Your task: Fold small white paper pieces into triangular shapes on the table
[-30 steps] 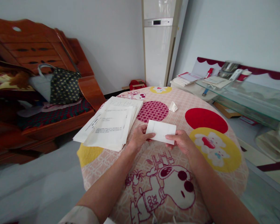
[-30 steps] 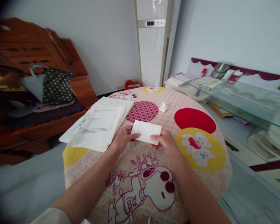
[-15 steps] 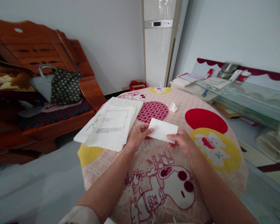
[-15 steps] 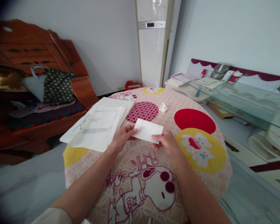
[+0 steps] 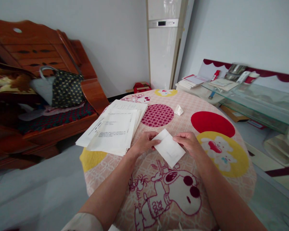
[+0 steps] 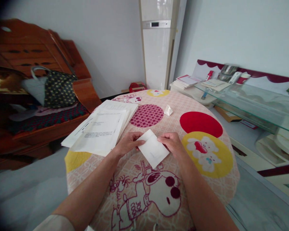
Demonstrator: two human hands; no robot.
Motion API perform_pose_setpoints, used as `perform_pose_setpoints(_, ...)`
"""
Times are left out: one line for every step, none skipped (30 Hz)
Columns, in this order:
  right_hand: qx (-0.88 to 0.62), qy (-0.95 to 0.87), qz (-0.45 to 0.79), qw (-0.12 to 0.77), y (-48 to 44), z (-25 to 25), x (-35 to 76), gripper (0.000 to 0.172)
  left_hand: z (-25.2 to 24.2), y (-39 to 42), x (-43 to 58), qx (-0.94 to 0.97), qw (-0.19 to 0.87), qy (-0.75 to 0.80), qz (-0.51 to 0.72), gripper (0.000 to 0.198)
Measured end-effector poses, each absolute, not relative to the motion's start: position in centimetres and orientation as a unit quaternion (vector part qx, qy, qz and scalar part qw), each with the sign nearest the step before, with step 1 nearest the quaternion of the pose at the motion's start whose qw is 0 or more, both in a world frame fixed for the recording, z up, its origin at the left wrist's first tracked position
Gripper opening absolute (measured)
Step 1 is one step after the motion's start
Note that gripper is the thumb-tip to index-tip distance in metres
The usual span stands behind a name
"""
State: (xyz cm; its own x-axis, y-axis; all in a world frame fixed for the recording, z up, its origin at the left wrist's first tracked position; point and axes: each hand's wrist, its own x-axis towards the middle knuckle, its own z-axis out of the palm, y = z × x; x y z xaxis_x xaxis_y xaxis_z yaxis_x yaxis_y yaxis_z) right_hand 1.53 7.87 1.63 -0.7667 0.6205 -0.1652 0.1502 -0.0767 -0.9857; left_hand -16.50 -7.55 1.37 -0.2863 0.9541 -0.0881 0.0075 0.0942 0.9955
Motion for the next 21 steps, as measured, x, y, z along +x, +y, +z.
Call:
perform_pose_setpoints(-0.289,-0.666,0.667,0.168,7.8,1.7,1.6,0.024,1.4,-7.5,-16.5,0.400,0.431,0.597,0.545,0.037)
perform_pose_setpoints(-0.285,-0.675,0.662,0.157,7.8,1.7,1.6,0.025,1.5,-7.5,-16.5,0.393,0.421,0.601,0.554,0.037)
perform_pose_setpoints(-0.280,-0.683,0.659,0.144,7.8,1.8,1.6,0.025,1.5,-7.5,-16.5,0.384,0.410,0.606,0.564,0.038)
perform_pose_setpoints(-0.276,-0.691,0.656,0.128,7.7,1.8,1.7,0.025,1.5,-7.4,-16.5,0.373,0.397,0.611,0.573,0.038)
perform_pose_setpoints(-0.274,-0.697,0.653,0.110,7.7,1.9,1.7,0.026,1.5,-7.4,-16.6,0.363,0.383,0.618,0.582,0.039)
perform_pose_setpoints(-0.273,-0.703,0.650,0.091,7.6,1.9,1.8,0.026,1.4,-7.4,-16.6,0.354,0.368,0.626,0.589,0.038)
perform_pose_setpoints(-0.272,-0.708,0.647,0.075,7.5,2.0,1.8,0.025,1.3,-7.3,-16.6,0.349,0.352,0.635,0.592,0.037)
perform_pose_setpoints(-0.274,-0.713,0.643,0.061,7.5,2.0,1.8,0.025,1.1,-7.2,-16.6,0.348,0.335,0.642,0.595,0.036)
perform_pose_setpoints(-0.278,-0.717,0.638,0.047,7.4,2.1,1.8,0.024,0.8,-7.1,-16.6,0.350,0.317,0.650,0.596,0.034)
perform_pose_setpoints(-0.283,-0.720,0.633,0.036,7.3,2.1,1.8,0.023,0.5,-7.0,-16.6,0.354,0.298,0.657,0.596,0.032)
perform_pose_setpoints(-0.291,-0.723,0.626,0.027,7.2,2.1,1.8,0.023,0.2,-6.9,-16.6,0.360,0.278,0.665,0.592,0.031)
perform_pose_setpoints(-0.299,-0.727,0.619,0.019,7.2,2.0,1.7,0.023,0.0,-6.7,-16.6,0.367,0.258,0.675,0.586,0.029)
perform_pose_setpoints(-0.307,-0.731,0.609,0.014,7.1,2.0,1.7,0.023,-0.2,-6.6,-16.6,0.374,0.238,0.687,0.576,0.028)
perform_pose_setpoints(-0.316,-0.737,0.597,0.013,7.1,1.9,1.6,0.024,-0.4,-6.5,-16.6,0.381,0.218,0.700,0.564,0.027)
perform_pose_setpoints(-0.325,-0.745,0.583,0.016,7.1,1.9,1.6,0.025,-0.4,-6.4,-16.6,0.389,0.196,0.713,0.550,0.027)
perform_pose_setpoints(-0.336,-0.753,0.565,0.020,7.0,1.9,1.5,0.026,-0.4,-6.3,-16.6,0.399,0.172,0.723,0.537,0.028)
perform_pose_setpoints(-0.347,-0.762,0.546,0.024,7.0,1.9,1.4,0.027,-0.3,-6.3,-16.6,0.411,0.149,0.731,0.525,0.031)
perform_pose_setpoints(-0.358,-0.770,0.527,0.028,6.9,1.9,1.4,0.028,-0.1,-6.4,-16.5,0.425,0.128,0.735,0.513,0.033)
perform_pose_setpoints(-0.369,-0.779,0.507,0.032,6.8,1.9,1.3,0.029,0.1,-6.5,-16.3,0.444,0.112,0.736,0.499,0.036)
perform_pose_setpoints(-0.377,-0.786,0.489,0.036,6.7,1.8,1.2,0.030,0.3,-6.5,-16.1,0.466,0.104,0.733,0.484,0.037)
perform_pose_setpoints(-0.384,-0.791,0.474,0.041,6.7,1.8,1.2,0.029,0.4,-6.6,-15.9,0.493,0.104,0.727,0.467,0.037)
